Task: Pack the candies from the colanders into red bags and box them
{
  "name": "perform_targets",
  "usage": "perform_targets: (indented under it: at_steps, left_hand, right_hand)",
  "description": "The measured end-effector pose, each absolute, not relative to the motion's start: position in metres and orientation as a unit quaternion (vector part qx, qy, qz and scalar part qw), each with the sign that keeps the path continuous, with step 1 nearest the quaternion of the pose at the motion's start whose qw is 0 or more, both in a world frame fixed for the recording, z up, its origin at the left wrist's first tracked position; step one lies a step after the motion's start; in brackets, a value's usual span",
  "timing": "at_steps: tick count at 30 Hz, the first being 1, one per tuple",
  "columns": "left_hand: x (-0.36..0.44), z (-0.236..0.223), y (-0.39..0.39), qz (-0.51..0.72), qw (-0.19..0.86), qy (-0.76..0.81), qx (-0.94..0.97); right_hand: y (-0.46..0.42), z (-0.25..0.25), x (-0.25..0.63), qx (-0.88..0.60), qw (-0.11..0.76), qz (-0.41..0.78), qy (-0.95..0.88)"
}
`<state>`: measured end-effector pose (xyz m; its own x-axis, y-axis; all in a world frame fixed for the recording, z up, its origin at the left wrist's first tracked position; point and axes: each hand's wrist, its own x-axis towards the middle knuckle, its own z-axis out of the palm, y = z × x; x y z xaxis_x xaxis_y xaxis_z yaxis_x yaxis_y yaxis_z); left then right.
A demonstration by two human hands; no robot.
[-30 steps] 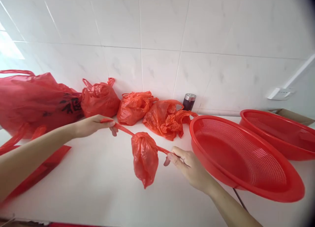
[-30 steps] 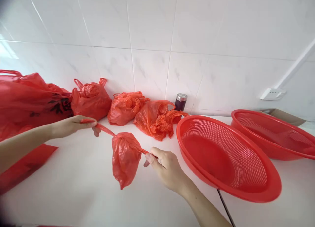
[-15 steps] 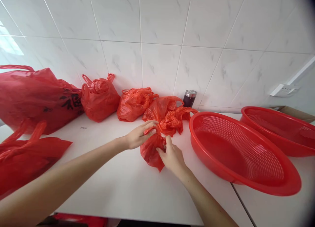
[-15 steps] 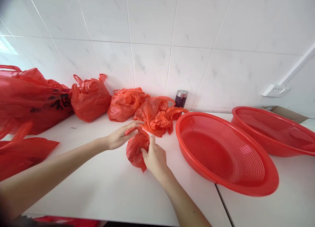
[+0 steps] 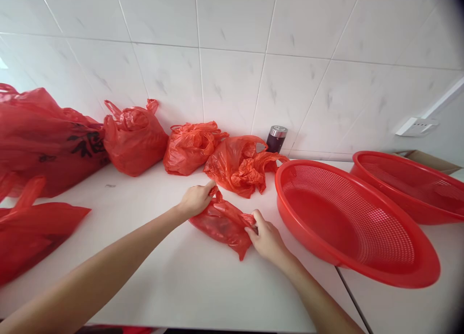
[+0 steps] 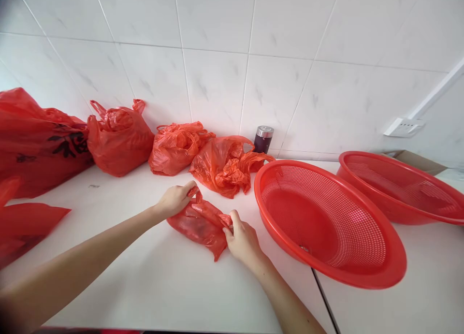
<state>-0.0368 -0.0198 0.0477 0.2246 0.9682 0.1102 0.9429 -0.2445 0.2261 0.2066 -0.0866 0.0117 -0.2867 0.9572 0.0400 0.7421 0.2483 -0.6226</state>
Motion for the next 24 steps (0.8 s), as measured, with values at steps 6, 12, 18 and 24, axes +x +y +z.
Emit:
perform_targets:
  at_steps: [6,12,18,24]
  left_hand:
    - [-0.027,0.02,0.001,0.065,0.032,0.663,0.745]
    - [-0.021,0.008,0.001,0.083,0.012,0.687,0.721]
    - [-0.023,0.004,-0.001,0.137,0.013,0.716,0.685]
    - [-0.047,0.007,0.003,0.191,0.068,0.778,0.595]
  right_hand:
    - [-0.079,-0.002,0.2,-0.571,0.193,0.182,-0.777]
    - [-0.085,-0.012,0.196,-0.55,0.194,0.07,-0.809]
    - [-0.096,-0.023,0.192,-0.525,0.251,0.035,-0.812]
    - [-0.104,-0.017,0.181,-0.405,0.412,-0.004,-0.817]
